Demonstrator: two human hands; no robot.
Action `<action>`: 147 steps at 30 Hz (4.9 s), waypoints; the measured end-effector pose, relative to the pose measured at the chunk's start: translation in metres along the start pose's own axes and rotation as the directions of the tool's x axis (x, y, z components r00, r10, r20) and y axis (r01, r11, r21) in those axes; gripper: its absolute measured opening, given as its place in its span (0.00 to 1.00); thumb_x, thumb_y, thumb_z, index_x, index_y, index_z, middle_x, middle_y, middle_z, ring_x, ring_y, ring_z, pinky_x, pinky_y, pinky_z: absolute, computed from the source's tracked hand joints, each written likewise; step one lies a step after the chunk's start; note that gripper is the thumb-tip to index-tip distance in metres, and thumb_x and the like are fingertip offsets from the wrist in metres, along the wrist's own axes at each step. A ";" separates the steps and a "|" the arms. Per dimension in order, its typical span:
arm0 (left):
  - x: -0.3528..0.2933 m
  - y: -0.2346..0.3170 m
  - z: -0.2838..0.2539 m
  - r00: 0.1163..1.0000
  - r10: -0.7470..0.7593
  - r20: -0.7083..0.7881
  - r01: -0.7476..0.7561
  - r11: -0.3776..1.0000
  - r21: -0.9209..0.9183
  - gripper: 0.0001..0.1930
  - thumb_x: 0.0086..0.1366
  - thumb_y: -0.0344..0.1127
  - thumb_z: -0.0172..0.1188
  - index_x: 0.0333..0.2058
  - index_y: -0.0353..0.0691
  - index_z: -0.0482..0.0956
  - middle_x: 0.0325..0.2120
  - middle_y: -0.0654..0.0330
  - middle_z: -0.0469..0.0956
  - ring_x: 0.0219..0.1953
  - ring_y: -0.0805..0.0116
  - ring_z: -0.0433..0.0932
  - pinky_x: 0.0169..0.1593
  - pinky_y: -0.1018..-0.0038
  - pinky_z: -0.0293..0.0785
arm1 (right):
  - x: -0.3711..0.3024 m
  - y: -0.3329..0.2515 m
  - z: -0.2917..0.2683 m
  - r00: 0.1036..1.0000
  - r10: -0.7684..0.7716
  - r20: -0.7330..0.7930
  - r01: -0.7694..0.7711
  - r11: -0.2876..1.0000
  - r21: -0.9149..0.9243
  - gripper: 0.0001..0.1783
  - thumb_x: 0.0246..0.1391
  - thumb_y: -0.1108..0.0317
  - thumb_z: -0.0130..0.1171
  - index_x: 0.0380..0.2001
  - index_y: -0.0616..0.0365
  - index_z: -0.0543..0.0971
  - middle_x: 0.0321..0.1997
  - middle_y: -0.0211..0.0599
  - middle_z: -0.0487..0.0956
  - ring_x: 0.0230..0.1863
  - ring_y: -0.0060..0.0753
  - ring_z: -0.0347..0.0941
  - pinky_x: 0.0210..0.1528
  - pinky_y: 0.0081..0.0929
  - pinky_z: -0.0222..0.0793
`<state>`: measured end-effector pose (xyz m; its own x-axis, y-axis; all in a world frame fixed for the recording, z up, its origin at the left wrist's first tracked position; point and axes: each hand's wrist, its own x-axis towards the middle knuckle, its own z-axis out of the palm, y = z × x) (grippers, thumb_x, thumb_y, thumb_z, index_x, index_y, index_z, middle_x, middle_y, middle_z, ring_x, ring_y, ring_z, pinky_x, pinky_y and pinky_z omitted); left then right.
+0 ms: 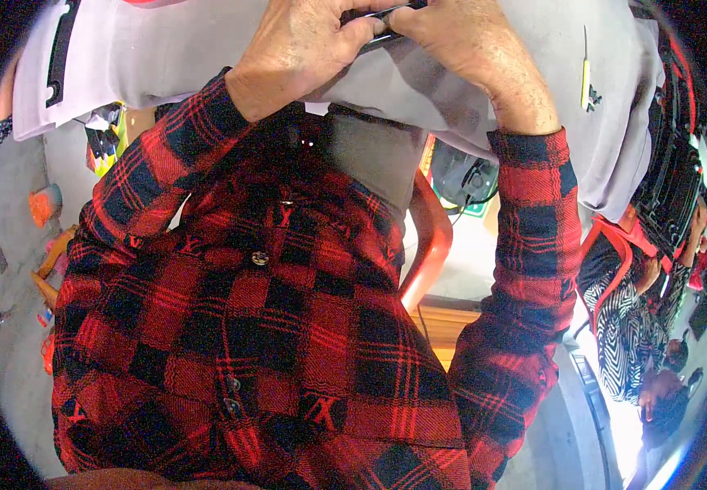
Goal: The person assembles plastic components by picking up parts from the table, inserting a green plastic piece into a black plastic casing, and attaching black plastic pieces onto the casing by hand.
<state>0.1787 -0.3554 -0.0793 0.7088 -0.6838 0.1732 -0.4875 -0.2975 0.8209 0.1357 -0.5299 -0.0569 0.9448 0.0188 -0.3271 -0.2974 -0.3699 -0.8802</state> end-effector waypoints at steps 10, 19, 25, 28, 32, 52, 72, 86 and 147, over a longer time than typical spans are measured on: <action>0.001 0.002 0.001 1.000 -0.028 -0.011 0.028 1.000 -0.008 0.10 0.56 0.25 0.57 0.37 0.36 0.82 0.30 0.47 0.75 0.34 0.43 0.76 0.37 0.55 0.71 | 0.001 0.002 0.003 0.999 -0.012 -0.035 0.010 0.999 -0.050 0.04 0.50 0.80 0.56 0.26 0.59 0.74 0.23 0.23 0.74 0.25 0.14 0.67 0.27 0.18 0.65; 0.001 0.000 0.006 1.000 0.013 -0.027 -0.012 1.000 0.019 0.10 0.56 0.26 0.57 0.37 0.35 0.82 0.29 0.46 0.75 0.34 0.42 0.76 0.37 0.54 0.71 | 0.001 0.007 0.001 0.999 -0.036 -0.035 0.034 0.997 -0.074 0.04 0.52 0.80 0.54 0.26 0.60 0.74 0.23 0.24 0.74 0.26 0.15 0.68 0.28 0.18 0.66; 0.001 0.001 0.006 1.000 0.007 -0.028 -0.007 1.000 -0.020 0.10 0.57 0.25 0.58 0.38 0.34 0.82 0.28 0.45 0.74 0.33 0.42 0.76 0.36 0.55 0.71 | 0.001 0.000 -0.007 0.998 0.017 0.053 -0.019 0.999 0.036 0.04 0.53 0.81 0.53 0.28 0.61 0.74 0.27 0.25 0.76 0.29 0.16 0.70 0.33 0.17 0.68; 0.001 -0.001 0.008 0.998 0.041 -0.048 -0.041 0.999 0.007 0.09 0.57 0.25 0.58 0.38 0.33 0.82 0.28 0.45 0.74 0.33 0.42 0.76 0.36 0.55 0.71 | 0.002 0.001 -0.008 0.998 0.018 0.067 -0.020 0.999 0.028 0.04 0.53 0.82 0.53 0.28 0.61 0.75 0.27 0.26 0.76 0.30 0.17 0.71 0.33 0.18 0.69; 0.001 -0.002 0.008 0.998 0.051 -0.045 -0.050 0.998 0.022 0.08 0.57 0.26 0.58 0.36 0.33 0.81 0.28 0.45 0.74 0.33 0.43 0.76 0.36 0.55 0.71 | 0.006 0.004 -0.008 0.998 0.003 0.065 0.000 0.998 -0.056 0.05 0.52 0.82 0.55 0.27 0.61 0.75 0.26 0.27 0.76 0.29 0.18 0.71 0.32 0.19 0.70; 0.002 0.000 0.008 0.999 0.018 -0.030 -0.019 0.999 -0.042 0.09 0.56 0.23 0.55 0.35 0.33 0.81 0.27 0.47 0.75 0.32 0.46 0.76 0.37 0.59 0.71 | 0.008 0.001 -0.002 0.998 -0.044 -0.036 0.032 0.960 -0.279 0.04 0.47 0.77 0.60 0.23 0.62 0.75 0.20 0.26 0.74 0.24 0.18 0.66 0.26 0.22 0.66; 0.003 -0.014 0.015 0.999 0.047 -0.025 -0.047 0.999 0.006 0.08 0.55 0.28 0.58 0.34 0.34 0.81 0.26 0.51 0.77 0.30 0.50 0.79 0.35 0.61 0.74 | 0.007 -0.014 0.006 0.990 -0.095 -0.108 0.006 0.775 -0.632 0.09 0.43 0.66 0.64 0.25 0.60 0.80 0.25 0.51 0.80 0.30 0.54 0.79 0.34 0.44 0.73; 0.004 0.005 0.008 0.992 -0.118 0.054 0.124 0.985 -0.123 0.11 0.59 0.24 0.58 0.41 0.32 0.81 0.29 0.50 0.75 0.30 0.54 0.77 0.35 0.66 0.72 | 0.013 0.011 -0.010 0.998 -0.046 0.037 0.056 0.938 -0.341 0.04 0.47 0.73 0.60 0.24 0.62 0.76 0.20 0.37 0.77 0.23 0.29 0.72 0.28 0.29 0.69; 0.006 0.006 0.005 0.998 -0.054 0.014 0.055 0.986 -0.160 0.10 0.56 0.22 0.56 0.37 0.27 0.79 0.27 0.46 0.74 0.29 0.47 0.75 0.32 0.64 0.70 | 0.005 -0.014 -0.002 0.996 -0.040 -0.078 0.003 0.903 -0.429 0.08 0.43 0.69 0.61 0.23 0.64 0.77 0.20 0.46 0.77 0.22 0.42 0.75 0.27 0.36 0.70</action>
<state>0.1769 -0.3645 -0.0758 0.7269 -0.6759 0.1213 -0.3600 -0.2247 0.9055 0.1450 -0.5262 -0.0461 0.9638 -0.0392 -0.2637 -0.2072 -0.7325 -0.6485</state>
